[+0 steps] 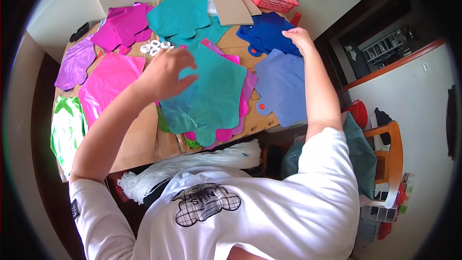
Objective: Folding colorful foil balloons and placing them into individual plastic packaging sleeves.
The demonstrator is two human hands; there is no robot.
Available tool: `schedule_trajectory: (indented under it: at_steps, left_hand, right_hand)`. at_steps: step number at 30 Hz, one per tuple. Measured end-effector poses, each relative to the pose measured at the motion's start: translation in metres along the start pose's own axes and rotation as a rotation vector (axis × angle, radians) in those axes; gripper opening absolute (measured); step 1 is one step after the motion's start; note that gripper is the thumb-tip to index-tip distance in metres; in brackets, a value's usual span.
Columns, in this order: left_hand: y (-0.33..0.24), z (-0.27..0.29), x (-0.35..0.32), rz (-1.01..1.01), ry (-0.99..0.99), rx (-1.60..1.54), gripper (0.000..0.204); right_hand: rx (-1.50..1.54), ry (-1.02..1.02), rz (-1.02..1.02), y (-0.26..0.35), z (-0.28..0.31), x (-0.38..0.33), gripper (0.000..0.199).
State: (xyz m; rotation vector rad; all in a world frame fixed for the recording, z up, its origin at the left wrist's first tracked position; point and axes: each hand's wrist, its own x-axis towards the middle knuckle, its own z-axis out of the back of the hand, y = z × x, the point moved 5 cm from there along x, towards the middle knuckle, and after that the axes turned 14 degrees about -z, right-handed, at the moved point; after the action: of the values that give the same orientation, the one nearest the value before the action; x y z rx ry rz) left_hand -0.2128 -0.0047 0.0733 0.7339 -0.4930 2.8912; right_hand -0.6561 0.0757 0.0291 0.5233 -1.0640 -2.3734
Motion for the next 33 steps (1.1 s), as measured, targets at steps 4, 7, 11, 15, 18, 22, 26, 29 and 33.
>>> schedule_trajectory:
  at_steps: [4,7,11,15,18,22,26,29,33]
  left_hand:
    - [0.024,-0.021,0.122,0.029,-0.057,-0.004,0.015]
    - [0.065,-0.074,0.191,0.124,-0.035,-0.178,0.023]
    - [0.110,-0.170,0.241,0.112,-0.025,-0.029,0.032]
    - [0.118,-0.205,0.247,0.156,-0.050,0.050,0.029]
    - [0.126,-0.209,0.247,0.186,-0.129,-0.059,0.023]
    - [0.144,-0.200,0.241,0.325,-0.109,-0.223,0.026]
    - [0.147,-0.189,0.243,0.413,-0.075,-0.313,0.030]
    - [0.148,-0.183,0.238,0.461,-0.095,-0.399,0.036]
    - [0.134,-0.183,0.243,0.472,-0.157,-0.502,0.051]
  right_hand:
    - [0.043,-0.194,0.077,-0.029,0.021,0.023,0.018]
    - [-0.282,-0.198,0.078,0.005,-0.003,-0.032,0.020]
    - [-0.469,-0.133,0.156,-0.022,-0.004,-0.037,0.034]
    - [-0.294,-0.110,0.346,-0.035,0.009,-0.040,0.030]
    - [-0.215,-0.154,0.412,-0.035,0.019,-0.041,0.025]
    - [-0.376,-0.531,0.807,0.008,0.017,-0.080,0.006]
    - [-0.323,-0.378,0.931,0.028,-0.007,-0.090,0.006]
    - [-0.477,-0.276,0.660,0.022,-0.023,-0.056,0.017]
    - [-0.352,-0.201,0.516,0.003,-0.022,-0.012,0.038]
